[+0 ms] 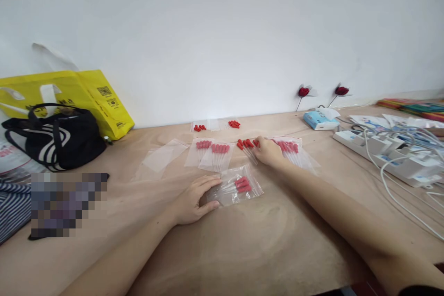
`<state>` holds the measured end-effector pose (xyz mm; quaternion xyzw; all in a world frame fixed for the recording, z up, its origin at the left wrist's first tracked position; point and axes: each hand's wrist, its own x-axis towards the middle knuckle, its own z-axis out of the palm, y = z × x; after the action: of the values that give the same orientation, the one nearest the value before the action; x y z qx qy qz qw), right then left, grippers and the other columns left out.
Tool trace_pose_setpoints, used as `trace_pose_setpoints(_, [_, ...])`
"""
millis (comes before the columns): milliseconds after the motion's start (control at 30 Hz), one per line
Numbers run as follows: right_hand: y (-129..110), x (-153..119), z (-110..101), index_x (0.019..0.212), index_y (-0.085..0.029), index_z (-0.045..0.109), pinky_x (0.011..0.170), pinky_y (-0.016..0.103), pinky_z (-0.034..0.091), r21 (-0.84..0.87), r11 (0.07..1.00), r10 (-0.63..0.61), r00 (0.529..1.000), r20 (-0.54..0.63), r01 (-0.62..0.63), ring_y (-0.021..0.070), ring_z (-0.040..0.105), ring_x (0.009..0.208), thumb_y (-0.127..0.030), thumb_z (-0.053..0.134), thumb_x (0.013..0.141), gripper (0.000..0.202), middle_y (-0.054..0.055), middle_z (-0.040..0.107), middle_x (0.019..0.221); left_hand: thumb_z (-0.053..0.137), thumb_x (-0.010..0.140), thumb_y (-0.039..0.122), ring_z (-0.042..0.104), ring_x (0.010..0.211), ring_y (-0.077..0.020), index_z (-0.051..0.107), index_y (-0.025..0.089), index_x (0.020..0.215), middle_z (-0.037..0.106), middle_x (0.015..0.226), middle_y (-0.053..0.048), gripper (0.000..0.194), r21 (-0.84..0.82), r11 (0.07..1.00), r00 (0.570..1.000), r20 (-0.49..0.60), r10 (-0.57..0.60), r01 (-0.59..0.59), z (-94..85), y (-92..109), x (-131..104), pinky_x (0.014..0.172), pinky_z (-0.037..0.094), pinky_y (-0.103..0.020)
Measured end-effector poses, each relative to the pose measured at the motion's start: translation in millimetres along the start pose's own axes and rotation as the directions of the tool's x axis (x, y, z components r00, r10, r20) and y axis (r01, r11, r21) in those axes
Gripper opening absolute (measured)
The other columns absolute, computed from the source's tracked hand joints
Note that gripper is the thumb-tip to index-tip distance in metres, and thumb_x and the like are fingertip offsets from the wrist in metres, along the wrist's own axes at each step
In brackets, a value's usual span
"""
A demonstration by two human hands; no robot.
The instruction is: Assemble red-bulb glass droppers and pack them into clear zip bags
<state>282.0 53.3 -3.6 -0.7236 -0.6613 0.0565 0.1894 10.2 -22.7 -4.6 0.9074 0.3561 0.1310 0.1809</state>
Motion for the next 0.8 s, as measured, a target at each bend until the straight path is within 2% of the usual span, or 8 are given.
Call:
trace_pose_setpoints(133, [-12.1, 6.2, 5.7, 0.105, -0.013, 0.045, 0.074, 0.033, 0.04, -0.055, 0.997, 0.057, 0.998, 0.022, -0.055, 0.0255, 0.055, 0.095, -0.02, 0.042, 0.08, 0.026, 0.015, 0.058, 0.1, 0.048, 0.081, 0.04, 0.034, 0.122, -0.0211, 0.039, 0.022, 0.124, 0.04, 0.132, -0.006, 0.048, -0.004, 1.0, 1.0, 0.002, 0.013, -0.013, 0.6, -1.8, -0.3, 0.102, 0.029, -0.041])
trace_pose_setpoints(200, [-11.4, 5.0, 4.8, 0.112, -0.012, 0.04, 0.074, 0.034, 0.041, -0.028, 0.998, 0.047, 0.999, -0.005, -0.047, 0.0264, 0.055, 0.095, -0.024, 0.041, 0.081, 0.033, 0.017, 0.057, 0.101, 0.048, 0.08, 0.039, 0.034, 0.122, -0.0211, 0.039, 0.021, 0.124, 0.04, 0.132, -0.006, 0.048, -0.008, 1.0, 1.0, 0.001, 0.017, -0.017, 0.9, -2.5, -0.2, 0.102, 0.029, -0.04])
trace_pose_setpoints(267, [-5.4, 0.9, 1.9, 0.121, -0.01, 0.031, 0.073, 0.033, 0.042, 0.075, 0.997, -0.003, 0.998, -0.064, 0.007, 0.0251, 0.056, 0.091, -0.029, 0.041, 0.082, 0.045, 0.015, 0.058, 0.098, 0.048, 0.08, 0.039, 0.034, 0.122, -0.0212, 0.039, 0.022, 0.124, 0.04, 0.132, -0.006, 0.048, -0.007, 1.0, 1.0, -0.002, 0.017, -0.017, 1.0, -2.8, -0.2, 0.102, 0.029, -0.04])
trace_pose_setpoints(333, [4.2, -6.5, -0.8, 0.127, -0.009, 0.021, 0.07, 0.031, 0.043, 0.258, 0.962, -0.062, 0.989, -0.133, 0.094, 0.0213, 0.057, 0.081, -0.028, 0.042, 0.081, 0.054, 0.01, 0.059, 0.087, 0.048, 0.081, 0.04, 0.034, 0.122, -0.0214, 0.039, 0.022, 0.124, 0.04, 0.132, -0.006, 0.048, -0.003, 1.0, 1.0, 0.001, 0.016, -0.016, 0.8, -2.5, -0.2, 0.102, 0.029, -0.041])
trace_pose_setpoints(400, [14.1, -17.1, -1.1, 0.129, -0.012, 0.016, 0.061, 0.029, 0.045, 0.476, 0.869, -0.07, 0.986, -0.154, 0.136, 0.0163, 0.057, 0.065, -0.025, 0.042, 0.079, 0.058, 0.003, 0.055, 0.076, 0.048, 0.081, 0.04, 0.034, 0.122, -0.0215, 0.038, 0.022, 0.124, 0.04, 0.132, -0.006, 0.048, 0.0, 1.0, 1.0, 0.004, 0.011, -0.011, 0.4, -1.7, -0.1, 0.101, 0.029, -0.041])
trace_pose_setpoints(533, [23.2, -40.0, 6.3, 0.124, -0.02, 0.018, 0.045, 0.025, 0.045, 0.826, 0.557, 0.022, 0.993, -0.112, 0.081, 0.0107, 0.051, 0.046, -0.028, 0.046, 0.076, 0.056, -0.004, 0.047, 0.069, 0.049, 0.08, 0.039, 0.034, 0.122, -0.0221, 0.039, 0.022, 0.124, 0.04, 0.132, -0.006, 0.048, -0.002, 1.0, 1.0, 0.008, -0.004, 0.004, -0.8, -0.1, 0.6, 0.101, 0.029, -0.041])
trace_pose_setpoints(700, [9.8, -52.8, 16.3, 0.107, -0.023, 0.027, 0.047, 0.027, 0.05, 0.959, 0.281, 0.155, 0.985, -0.08, 0.033, 0.0123, 0.056, 0.049, -0.029, 0.055, 0.069, 0.048, -0.008, 0.046, 0.062, 0.049, 0.08, 0.039, 0.035, 0.121, -0.0211, 0.038, 0.022, 0.124, 0.041, 0.131, -0.006, 0.048, -0.003, 1.0, 1.0, 0.004, 0.008, -0.008, -0.6, -0.7, 1.0, 0.101, 0.03, -0.04])
trace_pose_setpoints(800, [-0.4, -56.9, 19.1, 0.097, -0.024, 0.029, 0.051, 0.027, 0.051, 0.989, 0.146, 0.146, 0.989, 0.011, -0.032, 0.0124, 0.058, 0.05, -0.032, 0.057, 0.068, 0.041, -0.008, 0.05, 0.059, 0.048, 0.08, 0.039, 0.035, 0.121, -0.0217, 0.039, 0.022, 0.124, 0.041, 0.131, -0.006, 0.048, 0.001, 1.0, 1.0, 0.006, -0.003, 0.003, -0.1, -0.7, 0.6, 0.101, 0.03, -0.04])
